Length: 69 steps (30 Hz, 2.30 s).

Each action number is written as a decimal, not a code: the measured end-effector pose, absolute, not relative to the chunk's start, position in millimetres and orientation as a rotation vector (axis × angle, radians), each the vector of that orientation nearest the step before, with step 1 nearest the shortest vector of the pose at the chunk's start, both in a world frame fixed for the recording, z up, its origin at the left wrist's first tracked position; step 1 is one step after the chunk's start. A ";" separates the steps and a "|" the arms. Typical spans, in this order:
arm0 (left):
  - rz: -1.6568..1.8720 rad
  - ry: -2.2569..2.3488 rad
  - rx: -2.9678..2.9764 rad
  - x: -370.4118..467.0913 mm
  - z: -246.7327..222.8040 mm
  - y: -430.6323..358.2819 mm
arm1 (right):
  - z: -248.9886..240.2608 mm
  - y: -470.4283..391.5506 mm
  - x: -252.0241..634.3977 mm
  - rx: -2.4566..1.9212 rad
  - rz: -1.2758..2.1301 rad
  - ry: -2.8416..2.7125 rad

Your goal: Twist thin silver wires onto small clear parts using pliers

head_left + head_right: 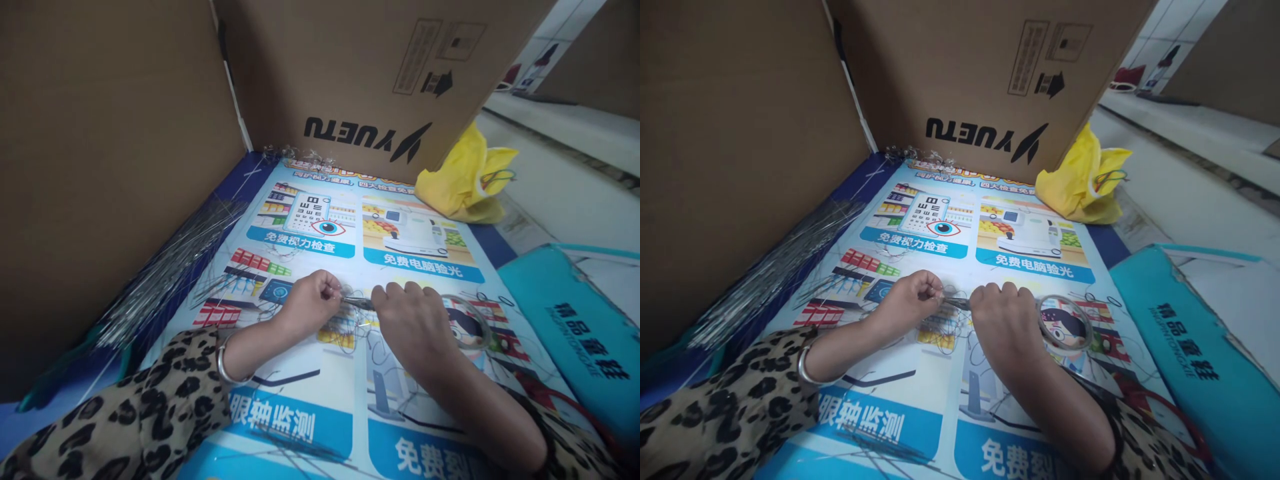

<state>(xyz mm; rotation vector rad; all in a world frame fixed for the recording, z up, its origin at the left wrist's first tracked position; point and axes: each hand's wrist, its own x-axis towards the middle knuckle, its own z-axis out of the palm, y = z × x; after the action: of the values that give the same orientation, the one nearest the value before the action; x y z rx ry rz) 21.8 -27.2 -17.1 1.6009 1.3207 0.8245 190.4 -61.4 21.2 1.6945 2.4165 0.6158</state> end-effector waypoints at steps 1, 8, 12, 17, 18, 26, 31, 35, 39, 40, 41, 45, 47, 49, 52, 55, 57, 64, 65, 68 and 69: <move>0.825 1.323 1.606 21.9 -17.3 -27.1 | 20.9 -61.1 190.7 1.690 0.610 2.424; 0.804 1.279 1.654 20.6 -19.4 -26.2 | 17.5 -57.6 194.5 1.683 0.484 2.428; 0.784 1.235 1.669 18.2 -19.0 -25.0 | 15.3 -53.5 199.0 1.647 0.358 2.428; 0.759 1.189 1.664 16.4 -13.7 -24.3 | 15.9 -50.5 201.2 1.625 0.335 2.411; 0.761 1.189 1.664 16.2 -12.7 -24.2 | 16.2 -50.4 201.1 1.627 0.335 2.405; 0.734 1.129 1.630 13.4 -15.7 -22.4 | 14.5 -52.2 202.2 1.632 0.333 2.441; 0.740 1.135 1.606 11.9 -14.0 -23.0 | 12.4 -52.6 203.7 1.640 0.291 2.497; 0.774 1.125 1.549 11.6 -9.1 -23.7 | 14.0 -48.7 205.1 1.690 0.242 2.571; 0.778 1.092 1.463 12.1 -4.9 -24.4 | 11.4 -44.0 209.8 1.816 0.172 2.712; 0.775 1.088 1.451 12.2 -4.2 -24.6 | 9.5 -43.1 211.1 1.838 0.155 2.746; 0.775 1.083 1.447 12.3 -3.6 -24.8 | 7.4 -42.3 212.3 1.850 0.138 2.775; 0.792 1.077 1.466 12.3 -3.8 -25.1 | 0.2 -39.3 216.3 1.948 0.175 2.870; 0.802 1.089 1.481 12.2 -5.3 -24.8 | 0.0 -37.6 218.6 1.972 0.233 2.921; 0.812 1.099 1.506 12.0 -7.1 -24.4 | 1.9 -36.3 221.4 1.920 0.280 2.979; 0.815 1.104 1.544 11.4 -8.9 -23.9 | 6.6 -36.4 224.9 1.803 0.362 3.035; 0.815 1.109 1.560 10.9 -9.5 -24.1 | 12.8 -39.8 224.4 1.702 0.478 3.023; 0.816 1.114 1.571 10.7 -9.9 -24.4 | 17.9 -43.3 221.3 1.639 0.552 2.991; 0.842 1.152 1.666 11.4 -13.7 -23.8 | 24.7 -49.5 212.3 1.520 0.734 2.747; 0.838 1.155 1.676 11.5 -14.2 -23.7 | 23.5 -49.6 212.6 1.524 0.742 2.724; 0.821 1.160 1.711 11.6 -15.7 -23.9 | 19.8 -50.0 214.0 1.541 0.743 2.667; 0.817 1.157 1.720 11.6 -16.3 -24.1 | 18.9 -50.3 214.2 1.541 0.743 2.654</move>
<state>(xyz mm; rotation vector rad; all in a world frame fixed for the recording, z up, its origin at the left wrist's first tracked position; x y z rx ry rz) 11.6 -24.1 -16.3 1.7204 1.1565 0.8173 214.2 -50.3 18.9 1.5410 2.6543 0.7433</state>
